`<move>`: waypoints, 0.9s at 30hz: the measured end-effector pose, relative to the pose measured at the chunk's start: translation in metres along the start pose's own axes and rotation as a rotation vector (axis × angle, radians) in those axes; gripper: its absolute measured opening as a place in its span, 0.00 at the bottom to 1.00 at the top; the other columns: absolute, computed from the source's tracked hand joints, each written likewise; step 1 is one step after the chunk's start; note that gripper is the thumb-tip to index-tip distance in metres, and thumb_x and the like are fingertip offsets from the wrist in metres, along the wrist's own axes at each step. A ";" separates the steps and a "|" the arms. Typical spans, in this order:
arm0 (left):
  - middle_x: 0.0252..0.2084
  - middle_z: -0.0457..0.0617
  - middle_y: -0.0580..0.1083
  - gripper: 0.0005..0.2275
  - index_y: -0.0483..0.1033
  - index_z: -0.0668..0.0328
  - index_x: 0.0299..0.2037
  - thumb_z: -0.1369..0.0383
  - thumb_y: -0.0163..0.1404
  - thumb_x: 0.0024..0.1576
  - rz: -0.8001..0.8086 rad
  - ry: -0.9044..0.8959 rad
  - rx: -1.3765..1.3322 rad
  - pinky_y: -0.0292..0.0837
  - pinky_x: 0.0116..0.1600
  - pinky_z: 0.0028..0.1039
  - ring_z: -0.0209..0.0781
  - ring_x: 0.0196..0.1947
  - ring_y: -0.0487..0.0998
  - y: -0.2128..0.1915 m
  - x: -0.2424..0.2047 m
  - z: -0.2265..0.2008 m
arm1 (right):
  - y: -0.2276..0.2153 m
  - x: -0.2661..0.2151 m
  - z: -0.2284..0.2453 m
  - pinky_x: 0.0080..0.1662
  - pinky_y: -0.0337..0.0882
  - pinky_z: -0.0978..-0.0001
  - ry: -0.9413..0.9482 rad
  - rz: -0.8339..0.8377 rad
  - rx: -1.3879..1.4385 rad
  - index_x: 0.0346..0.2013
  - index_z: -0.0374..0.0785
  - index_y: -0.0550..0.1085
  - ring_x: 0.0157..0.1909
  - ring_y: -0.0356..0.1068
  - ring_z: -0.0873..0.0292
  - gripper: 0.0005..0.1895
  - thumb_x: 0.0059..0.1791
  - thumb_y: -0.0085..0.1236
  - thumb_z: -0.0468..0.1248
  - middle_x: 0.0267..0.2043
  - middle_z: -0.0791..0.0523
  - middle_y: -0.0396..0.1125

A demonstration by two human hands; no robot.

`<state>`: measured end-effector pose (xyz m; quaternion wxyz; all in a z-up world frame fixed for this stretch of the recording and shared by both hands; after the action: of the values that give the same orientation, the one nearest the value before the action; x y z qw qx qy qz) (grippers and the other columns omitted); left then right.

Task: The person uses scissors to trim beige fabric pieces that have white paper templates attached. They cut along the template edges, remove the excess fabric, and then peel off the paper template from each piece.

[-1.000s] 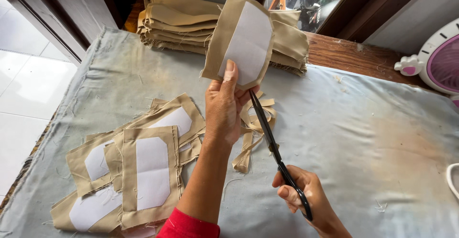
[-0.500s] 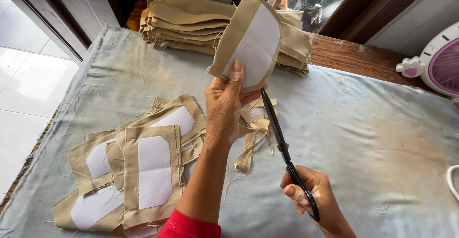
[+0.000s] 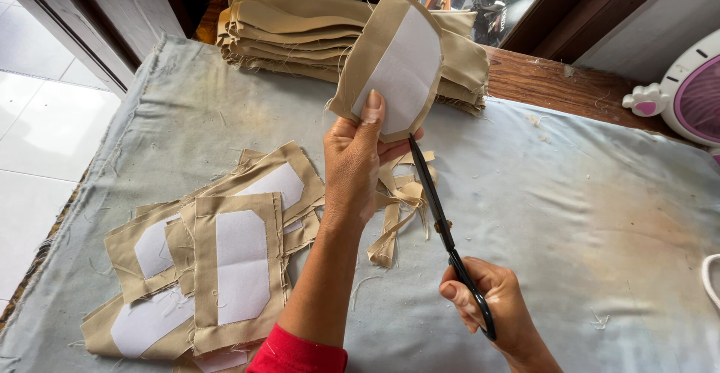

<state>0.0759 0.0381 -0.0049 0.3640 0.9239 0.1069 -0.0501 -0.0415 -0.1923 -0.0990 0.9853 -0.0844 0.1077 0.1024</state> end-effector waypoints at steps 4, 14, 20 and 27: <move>0.43 0.56 0.79 0.22 0.74 0.60 0.57 0.56 0.49 0.56 0.002 0.015 -0.015 0.83 0.44 0.37 0.57 0.37 0.85 -0.001 0.003 0.002 | 0.002 0.000 0.001 0.10 0.54 0.72 -0.023 0.010 0.018 0.21 0.26 0.74 0.08 0.50 0.63 0.14 0.44 0.67 0.34 0.11 0.56 0.53; 0.46 0.55 0.80 0.22 0.76 0.68 0.54 0.60 0.56 0.54 0.028 0.005 -0.346 0.81 0.51 0.35 0.44 0.43 0.82 -0.004 0.012 0.017 | 0.006 -0.002 -0.001 0.17 0.58 0.73 -0.090 0.092 -0.008 0.29 0.32 0.76 0.13 0.59 0.64 0.23 0.40 0.69 0.51 0.23 0.57 0.64; 0.48 0.55 0.79 0.21 0.76 0.69 0.52 0.59 0.56 0.55 0.027 -0.040 -0.418 0.81 0.52 0.37 0.44 0.45 0.81 0.014 0.002 0.028 | 0.006 -0.001 -0.009 0.16 0.56 0.71 -0.034 0.054 0.063 0.28 0.30 0.76 0.12 0.54 0.63 0.19 0.42 0.70 0.46 0.19 0.56 0.59; 0.47 0.55 0.80 0.19 0.76 0.66 0.51 0.59 0.56 0.55 0.005 -0.024 -0.444 0.81 0.52 0.35 0.42 0.45 0.81 0.010 0.005 0.032 | 0.009 -0.002 -0.005 0.15 0.56 0.71 -0.035 0.039 0.066 0.26 0.29 0.74 0.11 0.53 0.62 0.14 0.44 0.67 0.39 0.19 0.55 0.61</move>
<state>0.0827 0.0099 -0.0219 0.5598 0.8207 0.1085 -0.0355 -0.0462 -0.1852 -0.1049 0.9871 -0.0480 0.0953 0.1195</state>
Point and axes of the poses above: each hand's wrist, its own x-axis towards the middle knuckle, its own y-axis out of the palm, z = x × y, the point moved 6 cm from there along x, towards the middle knuckle
